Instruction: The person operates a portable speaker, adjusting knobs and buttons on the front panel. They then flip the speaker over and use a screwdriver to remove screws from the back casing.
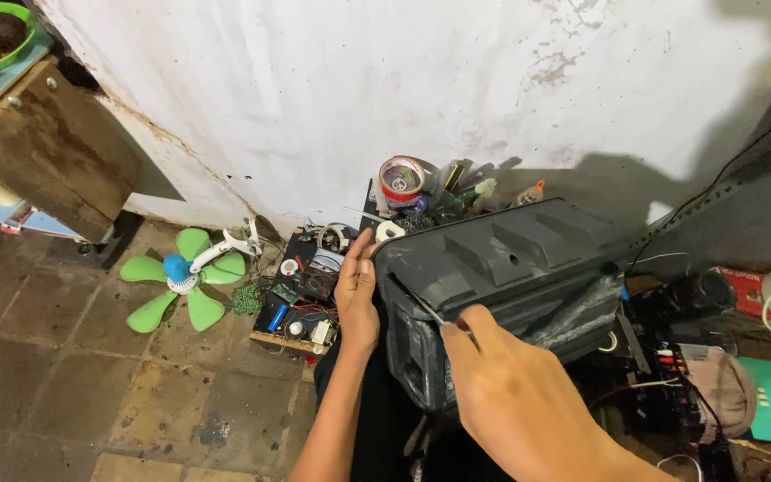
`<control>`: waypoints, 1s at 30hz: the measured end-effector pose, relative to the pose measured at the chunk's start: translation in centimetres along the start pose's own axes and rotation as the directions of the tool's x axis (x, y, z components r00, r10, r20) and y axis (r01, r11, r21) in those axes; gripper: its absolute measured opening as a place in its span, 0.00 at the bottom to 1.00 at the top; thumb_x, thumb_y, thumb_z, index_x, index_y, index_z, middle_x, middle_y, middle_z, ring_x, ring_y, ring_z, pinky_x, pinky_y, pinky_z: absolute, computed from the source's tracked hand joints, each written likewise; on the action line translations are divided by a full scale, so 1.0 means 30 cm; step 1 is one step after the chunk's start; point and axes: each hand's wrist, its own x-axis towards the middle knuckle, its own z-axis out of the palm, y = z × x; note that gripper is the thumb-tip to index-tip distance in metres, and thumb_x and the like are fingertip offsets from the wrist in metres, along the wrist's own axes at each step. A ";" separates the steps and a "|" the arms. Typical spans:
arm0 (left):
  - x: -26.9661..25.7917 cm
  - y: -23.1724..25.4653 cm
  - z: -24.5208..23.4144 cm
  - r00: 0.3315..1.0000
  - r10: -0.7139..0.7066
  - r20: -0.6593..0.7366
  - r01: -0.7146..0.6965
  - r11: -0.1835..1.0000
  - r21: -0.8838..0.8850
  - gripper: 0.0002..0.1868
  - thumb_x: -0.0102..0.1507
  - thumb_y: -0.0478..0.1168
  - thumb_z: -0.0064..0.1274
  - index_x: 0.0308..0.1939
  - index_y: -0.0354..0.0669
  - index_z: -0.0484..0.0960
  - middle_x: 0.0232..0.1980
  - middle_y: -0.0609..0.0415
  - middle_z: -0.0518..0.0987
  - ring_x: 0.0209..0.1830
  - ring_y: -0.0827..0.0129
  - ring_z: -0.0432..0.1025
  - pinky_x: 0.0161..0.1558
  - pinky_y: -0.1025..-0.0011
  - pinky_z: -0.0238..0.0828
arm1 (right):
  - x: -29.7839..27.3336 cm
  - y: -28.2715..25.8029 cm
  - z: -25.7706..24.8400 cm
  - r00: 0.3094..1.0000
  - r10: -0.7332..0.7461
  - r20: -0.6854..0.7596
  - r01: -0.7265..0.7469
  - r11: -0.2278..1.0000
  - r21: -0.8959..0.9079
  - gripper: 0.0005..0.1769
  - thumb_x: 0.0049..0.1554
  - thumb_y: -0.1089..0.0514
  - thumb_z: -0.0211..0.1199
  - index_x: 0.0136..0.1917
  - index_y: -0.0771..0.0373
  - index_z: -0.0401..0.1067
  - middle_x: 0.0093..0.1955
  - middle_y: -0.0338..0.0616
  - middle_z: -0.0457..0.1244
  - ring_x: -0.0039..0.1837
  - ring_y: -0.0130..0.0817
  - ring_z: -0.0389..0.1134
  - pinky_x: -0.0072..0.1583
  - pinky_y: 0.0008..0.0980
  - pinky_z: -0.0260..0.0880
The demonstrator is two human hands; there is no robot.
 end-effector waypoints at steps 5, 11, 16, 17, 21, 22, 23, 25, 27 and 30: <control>-0.003 -0.015 -0.008 1.000 0.021 0.014 -0.020 0.999 -0.032 0.34 0.68 0.60 0.44 0.73 0.46 0.68 0.66 0.50 0.74 0.67 0.61 0.70 0.67 0.58 0.68 | 0.031 -0.014 0.022 1.000 0.001 0.017 -0.001 1.000 -0.011 0.13 0.52 0.71 0.56 0.50 0.64 0.69 0.46 0.45 0.58 0.26 0.46 0.65 0.22 0.44 0.63; -0.002 0.001 -0.002 1.000 0.021 0.018 -0.020 0.999 -0.028 0.34 0.68 0.60 0.44 0.73 0.46 0.68 0.66 0.50 0.75 0.67 0.61 0.69 0.68 0.57 0.68 | 0.039 -0.016 0.025 1.000 0.005 -0.011 -0.005 1.000 0.003 0.17 0.50 0.74 0.55 0.53 0.67 0.70 0.47 0.47 0.58 0.25 0.45 0.63 0.21 0.41 0.61; -0.005 -0.005 -0.005 0.999 0.027 0.024 -0.027 0.999 -0.017 0.34 0.68 0.59 0.43 0.74 0.46 0.67 0.69 0.49 0.73 0.70 0.61 0.67 0.70 0.57 0.65 | 0.039 -0.021 0.020 0.997 0.053 0.056 -0.052 0.998 -0.016 0.09 0.53 0.73 0.52 0.43 0.62 0.66 0.43 0.45 0.56 0.23 0.47 0.60 0.23 0.43 0.60; -0.005 -0.004 -0.005 0.999 0.032 0.029 -0.032 0.999 -0.023 0.33 0.69 0.58 0.43 0.74 0.46 0.67 0.69 0.49 0.73 0.70 0.61 0.67 0.70 0.57 0.65 | 0.041 -0.023 0.017 0.996 0.057 0.065 -0.055 0.998 -0.028 0.08 0.53 0.71 0.53 0.44 0.60 0.66 0.44 0.44 0.56 0.25 0.49 0.62 0.24 0.46 0.62; -0.005 0.005 -0.004 0.999 0.025 0.037 -0.022 0.998 -0.060 0.34 0.68 0.58 0.44 0.73 0.45 0.67 0.67 0.48 0.75 0.67 0.61 0.70 0.67 0.60 0.69 | 0.030 -0.018 0.026 0.997 0.058 0.054 -0.057 0.998 -0.021 0.14 0.52 0.71 0.56 0.52 0.65 0.70 0.47 0.46 0.58 0.24 0.46 0.64 0.22 0.42 0.63; -0.005 0.004 -0.005 0.999 0.024 0.037 -0.022 0.998 -0.060 0.34 0.68 0.58 0.44 0.73 0.45 0.67 0.67 0.48 0.75 0.67 0.61 0.70 0.67 0.60 0.69 | 0.030 -0.018 0.024 0.997 0.058 0.055 -0.057 0.998 -0.021 0.14 0.52 0.71 0.56 0.52 0.65 0.70 0.47 0.46 0.58 0.24 0.46 0.64 0.22 0.42 0.63; -0.006 0.003 -0.005 0.999 0.023 0.031 -0.022 0.999 -0.050 0.34 0.68 0.58 0.44 0.73 0.45 0.68 0.67 0.48 0.74 0.67 0.62 0.69 0.68 0.60 0.67 | 0.030 -0.018 0.023 0.998 0.043 0.037 -0.042 0.999 -0.007 0.16 0.52 0.71 0.56 0.55 0.67 0.70 0.49 0.47 0.59 0.25 0.46 0.65 0.22 0.41 0.65; -0.005 -0.002 -0.007 0.999 0.022 0.025 -0.021 0.999 -0.039 0.34 0.68 0.59 0.44 0.73 0.45 0.68 0.67 0.48 0.74 0.68 0.62 0.69 0.68 0.60 0.66 | 0.030 -0.016 0.022 0.999 0.028 0.018 -0.028 1.000 0.008 0.19 0.52 0.71 0.57 0.58 0.68 0.70 0.51 0.48 0.60 0.25 0.46 0.66 0.23 0.41 0.66; -0.002 -0.008 -0.009 0.999 0.017 0.027 -0.016 0.999 -0.048 0.34 0.68 0.58 0.44 0.74 0.45 0.67 0.67 0.49 0.75 0.68 0.60 0.69 0.67 0.59 0.69 | 0.031 -0.013 0.023 0.999 0.036 0.032 -0.035 0.999 -0.012 0.17 0.51 0.69 0.60 0.56 0.65 0.70 0.50 0.45 0.59 0.27 0.45 0.67 0.24 0.41 0.68; 0.000 -0.012 -0.012 0.999 0.030 0.030 -0.028 0.998 -0.048 0.34 0.68 0.59 0.44 0.73 0.45 0.68 0.67 0.49 0.75 0.68 0.61 0.70 0.67 0.59 0.69 | 0.031 -0.009 0.029 0.999 0.029 0.021 -0.029 1.000 -0.010 0.19 0.50 0.70 0.60 0.56 0.66 0.71 0.51 0.46 0.59 0.26 0.44 0.67 0.24 0.40 0.67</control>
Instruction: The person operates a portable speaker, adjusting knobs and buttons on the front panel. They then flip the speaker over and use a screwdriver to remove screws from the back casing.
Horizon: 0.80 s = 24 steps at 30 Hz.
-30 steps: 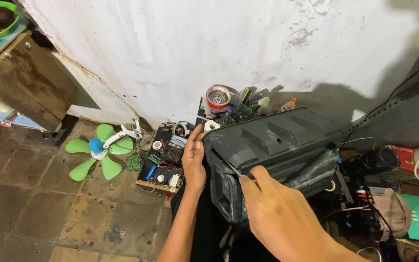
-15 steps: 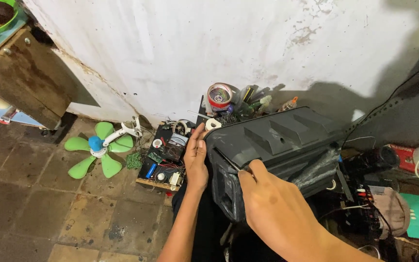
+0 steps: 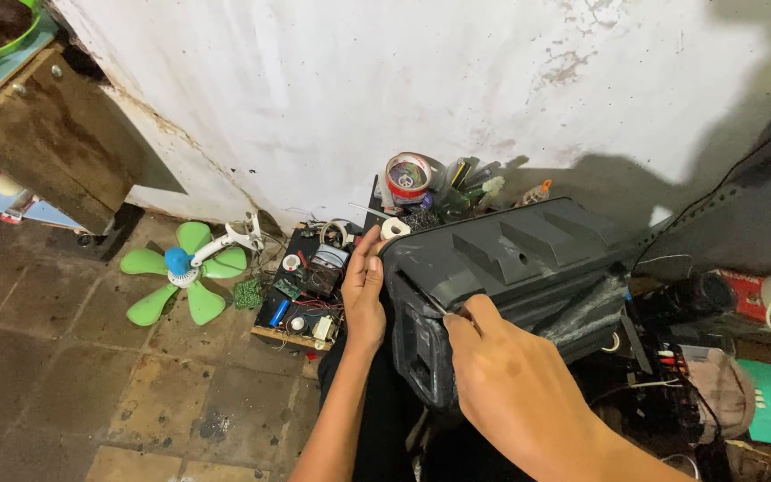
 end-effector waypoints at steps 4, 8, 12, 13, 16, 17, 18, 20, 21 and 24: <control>0.001 -0.006 -0.001 1.000 0.000 -0.009 0.000 1.000 -0.004 0.34 0.68 0.58 0.44 0.74 0.45 0.68 0.67 0.50 0.75 0.68 0.61 0.69 0.67 0.59 0.68 | 0.002 0.001 -0.003 1.000 0.013 0.009 -0.013 1.000 0.024 0.15 0.52 0.69 0.59 0.54 0.64 0.70 0.48 0.44 0.59 0.25 0.46 0.65 0.23 0.42 0.65; 0.003 -0.005 -0.001 1.000 0.007 -0.002 -0.007 1.000 0.008 0.35 0.68 0.60 0.44 0.73 0.46 0.68 0.68 0.48 0.74 0.69 0.60 0.69 0.68 0.58 0.68 | 0.005 -0.002 -0.002 1.000 0.003 -0.010 -0.003 1.000 0.014 0.17 0.52 0.68 0.59 0.56 0.64 0.70 0.49 0.44 0.59 0.27 0.46 0.67 0.24 0.43 0.67; 0.006 -0.013 -0.003 1.000 0.006 -0.002 -0.006 1.000 -0.015 0.34 0.68 0.59 0.45 0.73 0.45 0.68 0.67 0.49 0.75 0.67 0.60 0.70 0.67 0.58 0.69 | 0.010 -0.005 0.001 0.999 0.014 -0.042 -0.014 1.000 0.004 0.15 0.53 0.67 0.57 0.55 0.63 0.71 0.49 0.44 0.59 0.27 0.48 0.68 0.24 0.45 0.67; 0.005 -0.011 -0.003 1.000 0.006 -0.003 -0.006 1.000 -0.015 0.34 0.68 0.59 0.45 0.73 0.45 0.68 0.67 0.49 0.75 0.67 0.60 0.70 0.67 0.58 0.69 | 0.008 -0.003 0.004 0.999 0.014 -0.043 -0.014 1.000 0.004 0.15 0.53 0.67 0.57 0.55 0.63 0.71 0.49 0.44 0.59 0.27 0.48 0.68 0.24 0.45 0.67; 0.003 -0.003 -0.001 1.000 -0.001 -0.006 0.001 1.000 -0.015 0.35 0.68 0.59 0.45 0.73 0.45 0.68 0.68 0.48 0.74 0.69 0.60 0.69 0.68 0.57 0.69 | 0.005 0.002 0.005 1.000 0.015 -0.024 -0.014 1.000 0.019 0.12 0.55 0.67 0.58 0.53 0.64 0.71 0.47 0.43 0.59 0.26 0.44 0.66 0.23 0.42 0.66; 0.003 0.002 0.000 1.000 -0.004 -0.004 0.004 1.000 0.001 0.35 0.68 0.60 0.45 0.73 0.46 0.68 0.67 0.49 0.74 0.69 0.60 0.69 0.68 0.57 0.69 | 0.005 0.003 0.002 1.000 0.015 -0.015 -0.015 1.000 0.027 0.15 0.53 0.68 0.59 0.55 0.64 0.71 0.48 0.44 0.59 0.26 0.45 0.67 0.24 0.42 0.67; 0.001 0.006 0.002 1.000 -0.007 -0.002 0.007 1.000 0.016 0.35 0.68 0.61 0.44 0.73 0.46 0.68 0.67 0.49 0.74 0.68 0.60 0.69 0.67 0.57 0.69 | 0.005 0.003 0.000 1.000 0.016 -0.006 -0.015 0.999 0.036 0.19 0.51 0.68 0.60 0.57 0.65 0.71 0.50 0.44 0.60 0.27 0.45 0.68 0.24 0.42 0.69; 0.001 0.002 0.001 1.000 0.001 -0.001 -0.001 1.000 0.012 0.34 0.68 0.60 0.44 0.73 0.46 0.68 0.68 0.48 0.74 0.69 0.60 0.69 0.68 0.57 0.68 | 0.005 0.003 -0.001 1.000 0.002 -0.013 -0.002 1.000 0.025 0.20 0.50 0.69 0.61 0.57 0.65 0.70 0.50 0.44 0.60 0.27 0.45 0.68 0.24 0.42 0.68; 0.002 0.000 0.001 1.000 0.010 0.000 -0.010 1.000 0.008 0.34 0.68 0.59 0.44 0.73 0.45 0.68 0.68 0.48 0.74 0.70 0.60 0.68 0.69 0.57 0.67 | 0.005 0.003 -0.002 1.000 -0.012 -0.020 0.012 1.000 0.013 0.20 0.49 0.70 0.61 0.57 0.66 0.70 0.50 0.45 0.59 0.26 0.45 0.67 0.24 0.42 0.68; 0.002 -0.003 0.000 1.000 -0.007 -0.007 0.007 1.000 0.000 0.35 0.68 0.60 0.45 0.73 0.45 0.68 0.68 0.48 0.74 0.69 0.59 0.69 0.69 0.57 0.68 | 0.008 -0.002 -0.001 0.999 0.014 -0.046 -0.013 1.000 0.023 0.15 0.54 0.66 0.58 0.56 0.64 0.71 0.48 0.43 0.60 0.26 0.49 0.67 0.24 0.45 0.67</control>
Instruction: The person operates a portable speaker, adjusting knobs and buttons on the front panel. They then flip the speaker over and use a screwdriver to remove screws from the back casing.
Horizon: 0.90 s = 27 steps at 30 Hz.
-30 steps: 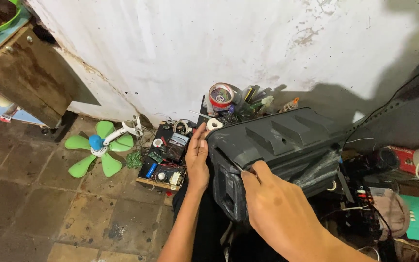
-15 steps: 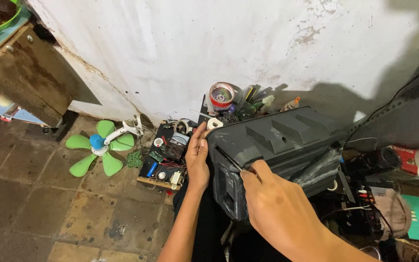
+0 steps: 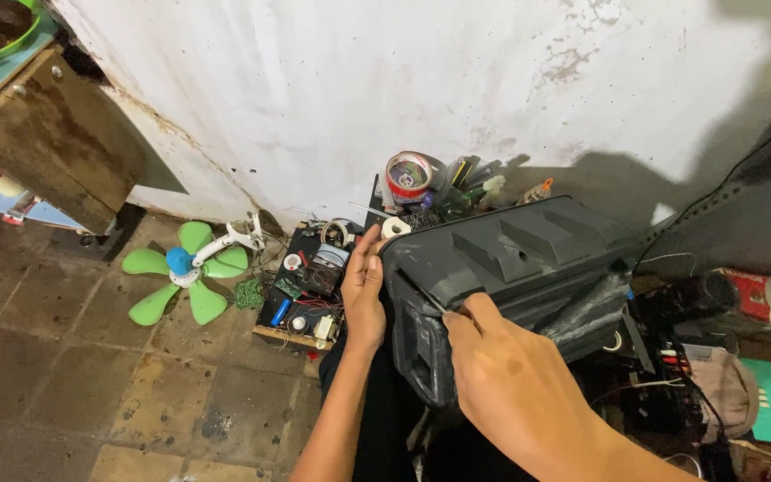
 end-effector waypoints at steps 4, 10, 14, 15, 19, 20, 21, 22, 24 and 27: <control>-0.001 0.002 0.001 1.000 0.003 -0.001 -0.003 1.000 0.005 0.35 0.67 0.60 0.45 0.73 0.45 0.68 0.67 0.49 0.74 0.69 0.60 0.69 0.69 0.57 0.67 | 0.002 0.001 -0.001 1.000 -0.006 -0.002 0.006 1.000 0.022 0.13 0.56 0.67 0.56 0.55 0.66 0.71 0.47 0.43 0.60 0.24 0.45 0.65 0.22 0.42 0.65; -0.005 0.005 0.002 1.000 0.005 0.004 -0.005 1.000 0.029 0.30 0.70 0.55 0.42 0.71 0.44 0.70 0.73 0.48 0.70 0.74 0.60 0.64 0.72 0.58 0.62 | 0.004 0.013 0.011 0.994 0.050 0.094 -0.057 0.995 0.077 0.11 0.58 0.62 0.58 0.55 0.63 0.71 0.49 0.45 0.59 0.24 0.49 0.67 0.24 0.45 0.68; -0.011 0.015 0.007 1.000 -0.014 0.016 0.014 1.000 0.000 0.27 0.71 0.53 0.41 0.67 0.41 0.75 0.69 0.46 0.75 0.70 0.59 0.69 0.70 0.62 0.65 | 0.000 -0.001 0.029 0.990 0.086 0.113 -0.085 0.996 -0.015 0.05 0.54 0.68 0.55 0.43 0.61 0.67 0.42 0.43 0.56 0.21 0.46 0.60 0.22 0.42 0.59; -0.012 0.019 0.008 1.000 -0.018 0.017 0.018 1.000 0.008 0.26 0.71 0.52 0.40 0.67 0.42 0.75 0.69 0.46 0.76 0.68 0.60 0.70 0.68 0.63 0.67 | -0.001 -0.007 0.037 0.993 0.078 0.083 -0.070 0.993 -0.097 0.10 0.48 0.74 0.54 0.39 0.61 0.65 0.38 0.43 0.55 0.19 0.43 0.57 0.20 0.40 0.55; -0.025 0.042 0.004 0.998 0.000 0.058 -0.005 0.997 0.079 0.28 0.70 0.54 0.43 0.69 0.45 0.73 0.73 0.49 0.71 0.75 0.59 0.64 0.71 0.57 0.59 | 0.017 -0.003 0.026 0.985 0.080 0.156 -0.060 0.990 -0.130 0.11 0.51 0.71 0.55 0.48 0.63 0.69 0.41 0.45 0.59 0.21 0.46 0.64 0.22 0.42 0.64; -0.036 0.062 0.006 0.991 0.058 0.123 -0.067 0.995 0.070 0.33 0.68 0.57 0.47 0.72 0.44 0.68 0.76 0.47 0.67 0.76 0.56 0.62 0.72 0.54 0.61 | 0.021 -0.001 0.023 0.970 0.116 0.212 -0.088 0.987 -0.137 0.10 0.52 0.69 0.54 0.47 0.61 0.68 0.39 0.44 0.59 0.23 0.49 0.66 0.25 0.45 0.66; -0.046 0.083 0.009 0.976 0.116 0.186 -0.129 0.990 0.058 0.40 0.66 0.59 0.52 0.76 0.43 0.63 0.78 0.45 0.63 0.78 0.52 0.60 0.72 0.50 0.64 | 0.026 0.001 0.021 0.952 0.151 0.266 -0.115 0.983 -0.145 0.09 0.53 0.68 0.52 0.47 0.59 0.67 0.37 0.44 0.60 0.25 0.53 0.67 0.27 0.49 0.67; -0.048 0.070 0.002 0.976 0.118 0.185 -0.131 0.990 0.057 0.40 0.66 0.59 0.52 0.76 0.43 0.63 0.78 0.45 0.63 0.78 0.52 0.60 0.72 0.50 0.64 | 0.030 0.002 0.023 0.952 0.150 0.265 -0.114 0.983 -0.147 0.09 0.53 0.68 0.52 0.47 0.59 0.67 0.37 0.44 0.60 0.25 0.53 0.67 0.27 0.49 0.67; -0.053 0.047 -0.012 0.973 0.103 0.204 -0.090 0.993 -0.072 0.43 0.65 0.55 0.56 0.77 0.41 0.59 0.74 0.44 0.66 0.71 0.54 0.67 0.68 0.55 0.68 | 0.036 0.002 0.026 0.925 0.172 0.339 -0.152 0.985 -0.083 0.07 0.55 0.68 0.51 0.45 0.58 0.66 0.36 0.45 0.62 0.30 0.57 0.69 0.31 0.51 0.69; -0.042 0.016 -0.012 0.990 0.088 0.107 -0.088 0.996 -0.003 0.37 0.67 0.55 0.52 0.75 0.42 0.64 0.73 0.44 0.69 0.73 0.55 0.65 0.69 0.54 0.67 | 0.063 -0.003 0.004 0.939 0.109 0.326 -0.111 0.994 -0.015 0.03 0.58 0.65 0.56 0.46 0.60 0.64 0.52 0.48 0.55 0.22 0.51 0.62 0.24 0.43 0.64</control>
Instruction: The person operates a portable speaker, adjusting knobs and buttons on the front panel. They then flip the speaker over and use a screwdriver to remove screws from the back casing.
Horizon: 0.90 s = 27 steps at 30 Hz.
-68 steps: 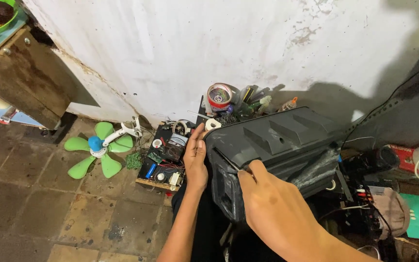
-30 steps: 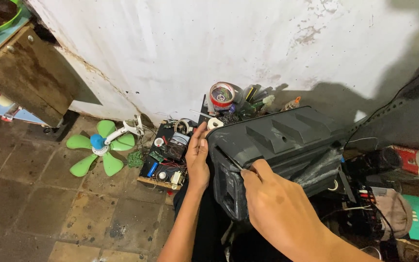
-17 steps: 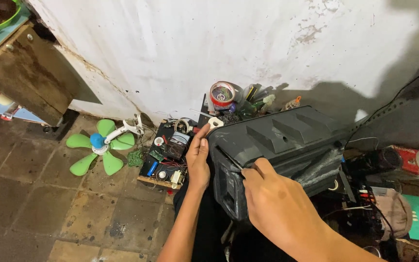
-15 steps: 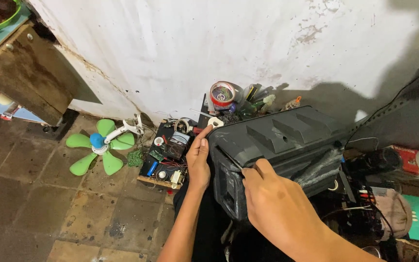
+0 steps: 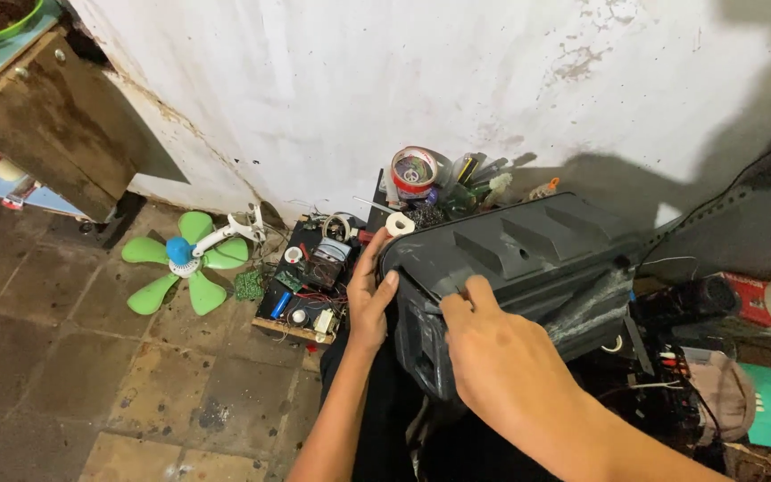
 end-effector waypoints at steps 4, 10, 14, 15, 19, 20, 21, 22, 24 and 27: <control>-0.003 -0.025 -0.008 1.000 0.005 0.005 -0.004 1.000 -0.008 0.34 0.68 0.52 0.50 0.75 0.44 0.64 0.76 0.44 0.66 0.75 0.55 0.63 0.70 0.55 0.66 | -0.002 0.017 0.038 0.998 -0.060 0.005 0.061 0.993 -0.105 0.16 0.45 0.78 0.59 0.40 0.59 0.63 0.47 0.46 0.53 0.25 0.44 0.59 0.25 0.42 0.56; -0.004 -0.030 -0.010 1.000 0.007 -0.001 -0.007 1.000 -0.018 0.33 0.69 0.52 0.49 0.75 0.41 0.64 0.76 0.46 0.66 0.75 0.57 0.63 0.71 0.58 0.63 | 0.028 0.011 0.034 0.999 -0.029 -0.027 0.025 0.989 -0.143 0.11 0.49 0.67 0.54 0.47 0.60 0.67 0.42 0.49 0.60 0.28 0.60 0.68 0.30 0.55 0.68; -0.005 -0.047 -0.011 1.000 0.025 -0.018 -0.025 1.000 -0.012 0.34 0.69 0.53 0.49 0.76 0.44 0.62 0.73 0.46 0.68 0.74 0.57 0.63 0.71 0.56 0.64 | 0.042 0.001 0.002 0.995 0.035 0.098 -0.027 0.997 -0.077 0.07 0.53 0.69 0.54 0.43 0.59 0.63 0.44 0.49 0.58 0.27 0.56 0.64 0.30 0.49 0.65; -0.001 -0.053 -0.011 0.999 0.046 -0.015 -0.046 0.999 -0.029 0.35 0.70 0.52 0.48 0.77 0.43 0.59 0.72 0.46 0.68 0.73 0.58 0.64 0.71 0.57 0.64 | 0.045 -0.003 -0.010 0.995 0.033 0.096 -0.026 0.997 -0.071 0.08 0.55 0.68 0.56 0.42 0.59 0.60 0.49 0.49 0.55 0.22 0.53 0.61 0.27 0.46 0.62; 0.000 -0.054 -0.012 0.999 0.019 -0.028 -0.021 0.998 -0.063 0.38 0.69 0.51 0.49 0.79 0.45 0.55 0.70 0.46 0.70 0.72 0.58 0.64 0.71 0.57 0.63 | 0.028 0.003 0.007 0.999 -0.049 -0.014 0.046 0.980 -0.195 0.18 0.42 0.78 0.61 0.38 0.58 0.62 0.46 0.45 0.54 0.23 0.43 0.59 0.24 0.40 0.56; 0.002 -0.057 -0.013 0.999 0.025 -0.029 -0.026 0.998 -0.055 0.37 0.69 0.51 0.49 0.79 0.45 0.55 0.71 0.46 0.69 0.73 0.58 0.64 0.71 0.57 0.64 | 0.024 0.001 0.012 0.997 -0.061 -0.039 0.050 0.970 -0.240 0.16 0.43 0.75 0.62 0.39 0.58 0.63 0.47 0.45 0.55 0.24 0.44 0.62 0.24 0.41 0.59; -0.001 -0.061 -0.013 0.999 0.026 -0.028 -0.027 0.999 -0.046 0.37 0.69 0.51 0.49 0.79 0.45 0.56 0.71 0.45 0.69 0.73 0.57 0.64 0.70 0.57 0.64 | 0.016 -0.001 0.019 0.996 -0.070 -0.062 0.050 0.958 -0.282 0.15 0.44 0.73 0.62 0.40 0.57 0.65 0.47 0.46 0.55 0.24 0.44 0.66 0.24 0.42 0.62; -0.003 -0.057 -0.014 0.999 0.025 -0.028 -0.027 0.999 -0.046 0.37 0.69 0.51 0.49 0.79 0.45 0.56 0.71 0.45 0.69 0.73 0.57 0.64 0.70 0.57 0.64 | 0.011 -0.001 0.019 0.996 -0.070 -0.061 0.050 0.958 -0.281 0.15 0.44 0.73 0.62 0.40 0.57 0.65 0.47 0.46 0.55 0.24 0.44 0.66 0.24 0.42 0.62; -0.002 -0.054 -0.013 0.999 -0.001 -0.037 0.000 1.000 -0.022 0.39 0.68 0.55 0.50 0.79 0.47 0.56 0.74 0.46 0.67 0.77 0.56 0.61 0.72 0.53 0.62 | 0.003 0.002 0.020 0.994 -0.080 -0.077 0.056 0.962 -0.267 0.16 0.42 0.76 0.62 0.37 0.58 0.64 0.45 0.46 0.55 0.22 0.40 0.61 0.23 0.39 0.57; 0.000 -0.044 -0.010 0.999 0.011 -0.034 -0.012 1.000 -0.023 0.38 0.68 0.54 0.50 0.79 0.46 0.56 0.73 0.45 0.68 0.76 0.56 0.62 0.71 0.54 0.63 | -0.004 0.002 0.008 0.993 -0.085 -0.085 0.062 0.966 -0.251 0.17 0.42 0.77 0.62 0.36 0.58 0.63 0.44 0.44 0.55 0.21 0.40 0.58 0.23 0.39 0.55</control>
